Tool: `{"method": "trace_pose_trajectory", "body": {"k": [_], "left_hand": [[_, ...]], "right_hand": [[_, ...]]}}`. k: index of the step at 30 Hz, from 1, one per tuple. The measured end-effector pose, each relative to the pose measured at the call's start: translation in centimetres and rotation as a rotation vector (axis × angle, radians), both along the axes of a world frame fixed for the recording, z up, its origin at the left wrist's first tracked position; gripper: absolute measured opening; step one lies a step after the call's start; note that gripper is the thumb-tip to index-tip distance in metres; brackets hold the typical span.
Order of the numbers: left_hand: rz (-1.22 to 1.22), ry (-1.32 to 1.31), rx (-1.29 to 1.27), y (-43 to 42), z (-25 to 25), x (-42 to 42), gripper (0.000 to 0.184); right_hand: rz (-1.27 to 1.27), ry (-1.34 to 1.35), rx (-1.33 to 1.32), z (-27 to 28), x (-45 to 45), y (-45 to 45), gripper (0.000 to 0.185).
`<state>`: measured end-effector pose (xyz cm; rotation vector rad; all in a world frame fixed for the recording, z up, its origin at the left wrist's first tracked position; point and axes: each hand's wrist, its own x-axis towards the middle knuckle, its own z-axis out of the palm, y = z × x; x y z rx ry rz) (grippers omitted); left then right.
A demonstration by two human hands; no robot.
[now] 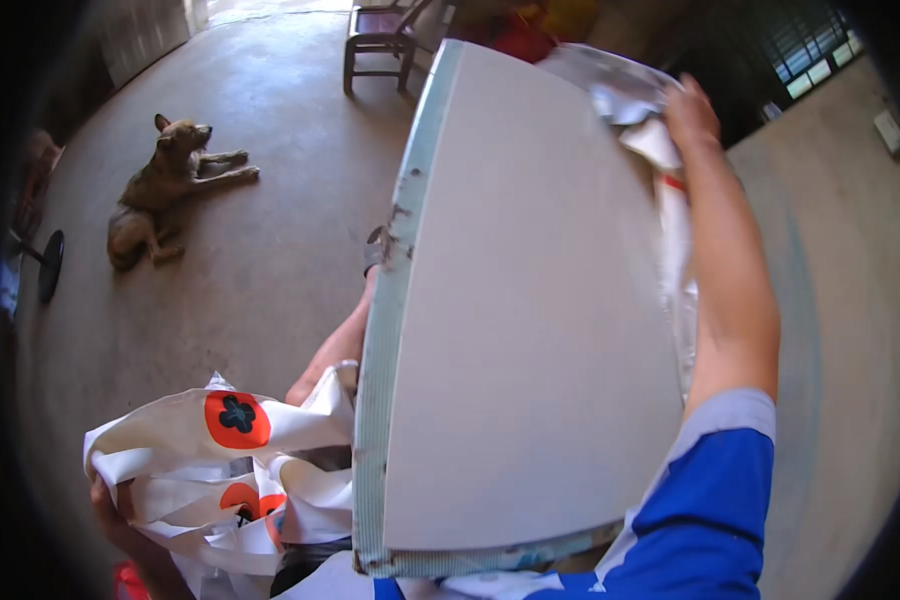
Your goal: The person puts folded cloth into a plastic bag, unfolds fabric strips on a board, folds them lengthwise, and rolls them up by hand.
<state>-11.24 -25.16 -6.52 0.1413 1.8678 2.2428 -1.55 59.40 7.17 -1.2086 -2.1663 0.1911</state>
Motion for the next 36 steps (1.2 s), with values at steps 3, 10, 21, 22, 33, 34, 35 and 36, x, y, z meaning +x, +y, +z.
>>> {"method": "trace_pose_trajectory", "body": {"k": [3, 10, 21, 22, 33, 34, 35, 36], "left_hand": [[0.022, -0.145, -0.003, 1.3, 0.5, 0.9, 0.053], [-0.144, 0.124, -0.121, 2.6, -0.9, 0.7, 0.048], [-0.355, -0.086, 0.084, 0.6, 6.1, 5.5, 0.040], [-0.376, -0.042, 0.094, 0.7, 6.6, 6.1, 0.041], [-0.570, -0.060, 0.362, -5.7, 7.8, 10.3, 0.061], [-0.509, -0.149, 0.393, -5.7, 7.9, 10.8, 0.062], [-0.446, -0.235, 0.428, -5.9, 7.9, 11.1, 0.063], [-0.664, -0.103, 0.498, -7.4, 6.3, 9.8, 0.063]], "right_hand": [[0.006, -0.816, 0.534, -1.3, 3.1, 1.2, 0.047], [0.421, -0.617, 0.500, -2.4, 2.4, -3.8, 0.035], [1.492, -0.162, 0.074, -0.7, 4.5, -47.5, 0.040], [1.523, -0.187, -0.009, -0.7, 5.1, -49.6, 0.044], [1.508, -0.384, -0.223, -6.0, 6.8, -62.0, 0.107], [1.523, -0.379, -0.252, -6.4, 7.1, -62.8, 0.108], [1.539, -0.374, -0.281, -6.7, 7.5, -63.6, 0.109], [1.527, -0.297, -0.225, -7.6, 7.8, -64.2, 0.093]]}}
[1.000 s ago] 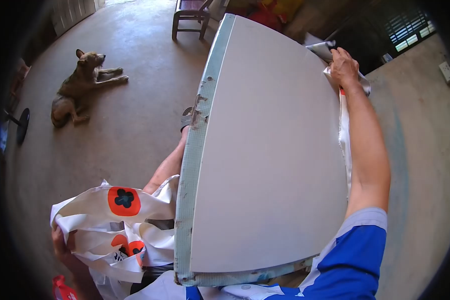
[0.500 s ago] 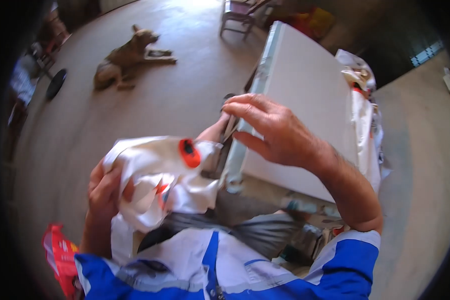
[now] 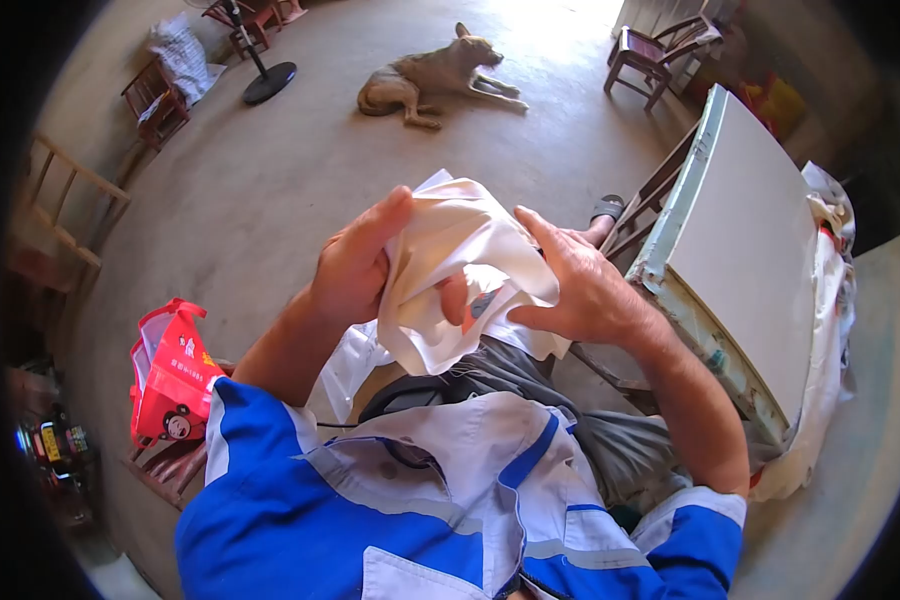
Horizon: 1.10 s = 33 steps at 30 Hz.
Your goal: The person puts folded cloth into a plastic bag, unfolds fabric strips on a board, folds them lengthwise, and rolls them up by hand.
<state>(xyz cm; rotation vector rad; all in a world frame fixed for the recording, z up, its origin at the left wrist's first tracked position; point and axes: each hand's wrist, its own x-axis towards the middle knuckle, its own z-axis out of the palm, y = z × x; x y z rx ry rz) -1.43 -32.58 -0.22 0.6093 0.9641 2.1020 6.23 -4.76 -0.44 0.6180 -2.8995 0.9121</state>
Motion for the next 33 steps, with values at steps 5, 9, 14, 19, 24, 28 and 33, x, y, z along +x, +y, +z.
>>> {"method": "trace_pose_trajectory", "body": {"k": [5, 9, 14, 19, 24, 28, 33], "left_hand": [[-0.017, 0.177, -0.206, -1.3, 2.1, 0.5, 0.047], [0.074, 0.540, -0.474, -2.1, 0.6, 0.9, 0.028], [0.257, 0.892, -0.625, -2.8, 0.2, 0.6, 0.024], [0.556, 1.247, -0.392, -1.8, 0.3, -0.4, 0.025], [0.062, 0.491, -0.208, -1.8, 1.0, 1.1, 0.034], [0.072, 0.236, -0.170, 0.0, 2.7, 1.6, 0.038], [0.057, 0.298, -0.373, 0.6, 1.7, 0.2, 0.040]], "right_hand": [[-0.249, 0.324, -0.104, -1.8, 0.9, 1.2, 0.031], [-0.332, 0.506, -0.149, 2.1, 3.2, 0.6, 0.028], [-0.365, 0.676, -0.267, 4.1, 7.2, 0.2, 0.026], [-0.585, 0.633, -0.412, 4.7, 12.3, 2.0, 0.022], [-0.869, 0.713, -0.494, 10.0, 15.9, 2.5, 0.024], [-0.695, 0.626, -0.317, 11.6, 17.1, 6.1, 0.022], [-0.625, 0.234, -0.226, 11.9, 17.5, 8.9, 0.027]]}}
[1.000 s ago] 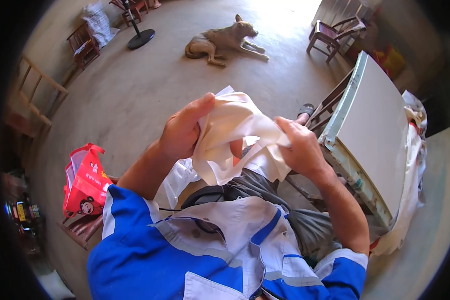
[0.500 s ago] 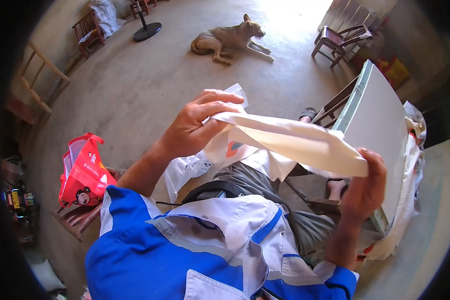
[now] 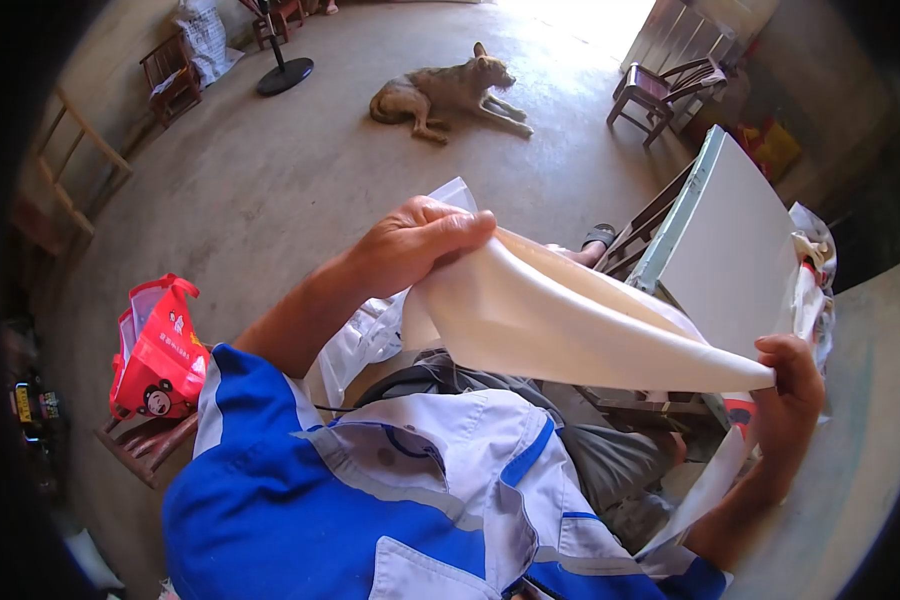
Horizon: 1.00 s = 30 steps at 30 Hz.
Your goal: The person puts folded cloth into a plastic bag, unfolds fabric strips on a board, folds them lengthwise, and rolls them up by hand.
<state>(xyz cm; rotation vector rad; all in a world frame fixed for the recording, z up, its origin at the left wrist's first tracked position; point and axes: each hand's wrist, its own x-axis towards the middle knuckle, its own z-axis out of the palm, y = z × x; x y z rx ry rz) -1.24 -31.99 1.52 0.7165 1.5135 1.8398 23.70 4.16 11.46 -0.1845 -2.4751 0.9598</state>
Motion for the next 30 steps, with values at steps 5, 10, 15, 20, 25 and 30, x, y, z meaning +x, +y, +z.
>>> {"method": "trace_pose_trajectory", "body": {"k": [5, 10, 15, 20, 25, 30], "left_hand": [[-0.052, 0.067, -0.050, 0.4, 0.1, 0.2, 0.041], [-0.062, 0.031, -0.080, 0.7, 0.6, 0.5, 0.031], [-0.313, 0.161, -0.151, 0.9, 0.9, 0.4, 0.023], [-0.401, 0.105, -0.185, 1.5, 0.0, 0.7, 0.015], [-0.269, 0.137, -0.105, 1.8, -1.2, 0.6, 0.016], [-0.068, 0.056, 0.027, 1.8, -2.1, 0.6, 0.018]], "right_hand": [[0.092, -0.137, 0.350, 0.7, -0.3, 0.4, 0.018], [0.024, -0.049, 0.562, 0.5, -0.5, 0.8, 0.019], [-0.155, 0.028, 0.645, 0.7, -0.3, 3.6, 0.025], [-0.256, 0.131, 0.676, 0.1, -2.0, 7.0, 0.031], [-0.314, 0.171, 0.635, -0.7, -3.9, 10.1, 0.030], [-0.226, 0.019, 0.634, -1.0, -5.1, 9.7, 0.021]]}}
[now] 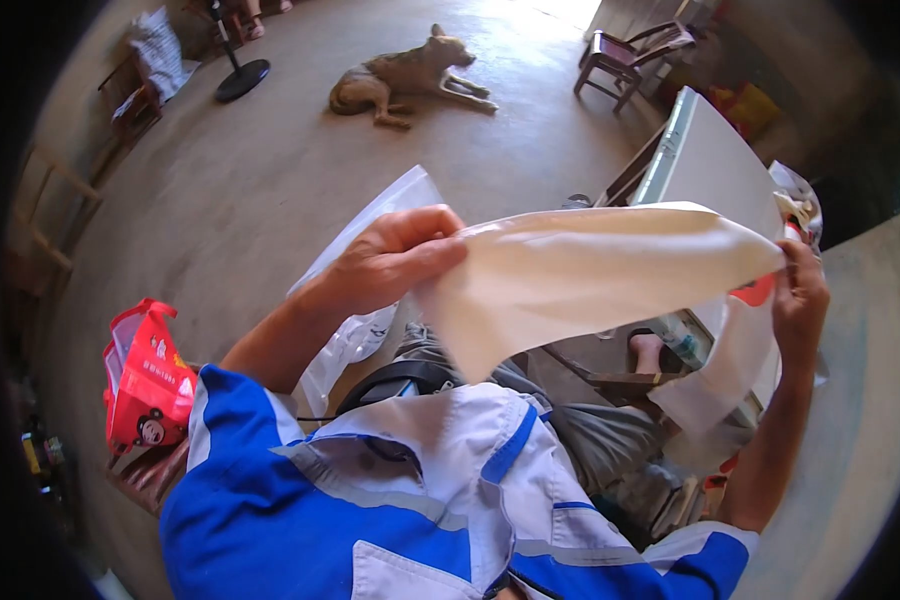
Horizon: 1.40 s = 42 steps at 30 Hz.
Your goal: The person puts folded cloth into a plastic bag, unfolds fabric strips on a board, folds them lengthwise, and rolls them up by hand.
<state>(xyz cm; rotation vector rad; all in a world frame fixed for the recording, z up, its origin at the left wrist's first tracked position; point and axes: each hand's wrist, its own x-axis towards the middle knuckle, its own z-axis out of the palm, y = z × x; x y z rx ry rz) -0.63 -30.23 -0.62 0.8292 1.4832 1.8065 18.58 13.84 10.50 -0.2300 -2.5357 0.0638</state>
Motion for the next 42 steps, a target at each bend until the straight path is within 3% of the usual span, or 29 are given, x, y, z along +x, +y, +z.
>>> {"method": "trace_pose_trajectory", "body": {"k": [2, 4, 6, 8, 10, 12, 14, 17, 18, 20, 22, 24, 25, 27, 30, 32, 34, 39, 42], "left_hand": [[-0.034, 0.033, -0.043, -0.6, 0.0, -0.3, 0.016], [-0.159, 0.053, -0.013, -0.8, 0.0, -0.4, 0.028], [-0.311, 0.076, -0.276, -0.7, 1.1, 0.0, 0.037], [-0.408, 0.118, -0.359, 0.2, 0.4, 0.2, 0.038], [-0.463, 0.145, -0.411, 1.0, -0.5, -0.6, 0.037], [-0.338, 0.030, -0.298, 2.0, -0.3, -1.4, 0.032], [-0.163, -0.168, -0.121, 2.4, -0.8, -3.4, 0.031], [-0.071, -0.235, 0.187, 6.5, 1.2, -6.7, 0.029], [-0.067, -0.248, 0.242, 7.9, 1.6, -8.3, 0.030], [-0.100, -0.148, 0.270, 12.0, 3.5, -10.7, 0.031], [-0.087, -0.084, 0.266, 16.9, 5.4, -12.0, 0.032], [-0.032, -0.042, 0.248, 22.2, 6.6, -12.9, 0.034], [-0.025, -0.043, 0.248, 24.8, 6.7, -13.3, 0.034], [-0.030, -0.003, 0.263, 29.6, 5.7, -14.4, 0.033], [-0.086, 0.122, 0.227, 36.0, 3.8, -14.7, 0.025], [-0.121, 0.140, 0.146, 38.9, 3.1, -14.3, 0.023], [-0.143, 0.134, 0.087, 40.8, 2.2, -13.6, 0.023], [-0.127, 0.155, -0.036, 42.9, 2.5, -11.1, 0.032], [-0.139, 0.161, -0.108, 42.4, 2.1, -10.5, 0.035]], "right_hand": [[0.017, -0.229, 0.036, 0.9, -0.4, 0.1, 0.015], [-0.019, -0.387, 0.141, 2.0, -1.4, -0.3, 0.011], [-0.078, -0.419, 0.265, 3.4, -3.4, 0.8, 0.013], [-0.120, -0.337, 0.222, 4.6, -6.5, 3.4, 0.014], [0.068, -0.179, 0.276, 5.7, -10.5, 7.5, 0.016], [0.002, -0.101, 0.079, 6.5, -14.5, 10.0, 0.019], [-0.262, -0.212, -0.262, 8.8, -18.4, 9.8, 0.024], [-0.286, 0.008, -0.629, 10.2, -24.6, 12.5, 0.031], [-0.285, 0.156, -0.539, 9.7, -27.7, 16.5, 0.019], [-0.307, 0.421, -0.269, 9.3, -34.2, 26.3, 0.018], [-0.117, 0.722, -0.254, 10.6, -36.5, 31.7, 0.018], [-0.202, 0.762, -0.020, 10.4, -36.8, 35.9, 0.019], [-0.251, 0.781, 0.101, 10.0, -36.5, 38.6, 0.020], [-0.007, 0.576, -0.469, 5.2, -35.1, 44.1, 0.030], [0.233, 0.096, -0.180, -8.6, -33.0, 54.7, 0.049], [-0.110, -0.249, -0.202, -11.9, -28.6, 51.6, 0.044], [-0.553, -0.460, -0.044, -12.0, -24.2, 45.2, 0.041], [-0.480, -0.336, 0.046, -8.9, -17.7, 34.9, 0.032], [-0.207, -0.167, -0.316, -6.9, -14.6, 27.5, 0.031]]}}
